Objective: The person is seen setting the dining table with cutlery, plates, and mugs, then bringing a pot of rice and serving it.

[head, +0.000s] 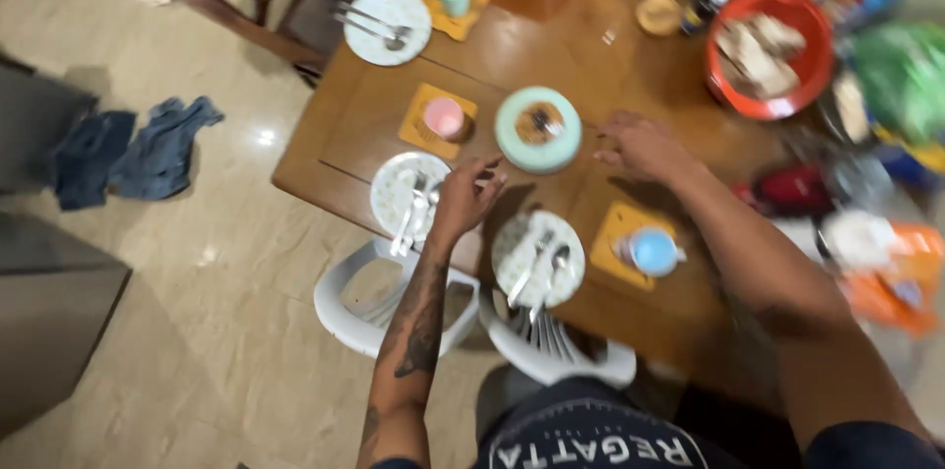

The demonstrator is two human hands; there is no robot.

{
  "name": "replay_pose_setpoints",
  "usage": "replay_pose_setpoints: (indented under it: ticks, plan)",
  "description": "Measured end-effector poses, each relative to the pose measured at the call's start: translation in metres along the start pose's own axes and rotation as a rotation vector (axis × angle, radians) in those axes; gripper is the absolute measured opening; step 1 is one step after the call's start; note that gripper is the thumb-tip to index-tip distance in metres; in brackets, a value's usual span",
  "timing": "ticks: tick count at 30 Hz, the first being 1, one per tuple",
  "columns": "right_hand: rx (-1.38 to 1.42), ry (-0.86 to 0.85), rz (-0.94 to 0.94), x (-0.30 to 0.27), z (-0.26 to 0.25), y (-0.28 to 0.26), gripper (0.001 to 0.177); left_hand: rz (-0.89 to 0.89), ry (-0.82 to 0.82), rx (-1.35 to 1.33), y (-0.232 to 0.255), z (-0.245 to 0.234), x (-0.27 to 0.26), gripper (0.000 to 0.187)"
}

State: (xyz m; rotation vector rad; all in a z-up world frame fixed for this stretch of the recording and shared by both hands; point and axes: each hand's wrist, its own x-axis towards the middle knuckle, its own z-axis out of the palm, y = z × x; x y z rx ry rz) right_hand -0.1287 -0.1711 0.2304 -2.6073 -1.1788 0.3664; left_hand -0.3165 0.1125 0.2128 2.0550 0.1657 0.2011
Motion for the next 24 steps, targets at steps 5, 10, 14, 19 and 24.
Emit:
replay_pose_setpoints:
  ticks: [5, 10, 14, 19, 24]
  plan:
    - [0.124, 0.274, 0.005, -0.121, 0.013, -0.02, 0.024, 0.045, -0.101, -0.152, 0.001, 0.031, -0.049, 0.035]
    - [0.179, 0.32, 0.233, -0.248, 0.024, -0.058, 0.027, 0.038, -0.235, -0.138, 0.023, 0.069, -0.094, 0.036]
    - [0.152, 0.516, 0.292, -0.345, 0.059, -0.092, 0.03, 0.143, -0.355, -0.19, 0.052, 0.098, -0.148, 0.036]
    - [0.317, 0.627, 0.671, -0.481, 0.119, -0.177, 0.033, 0.19, -0.572, -0.242, 0.073, 0.117, -0.246, 0.037]
    - [0.427, 0.769, 0.816, -0.617, 0.189, -0.259, 0.024, 0.279, -0.722, -0.122, 0.103, 0.11, -0.333, 0.035]
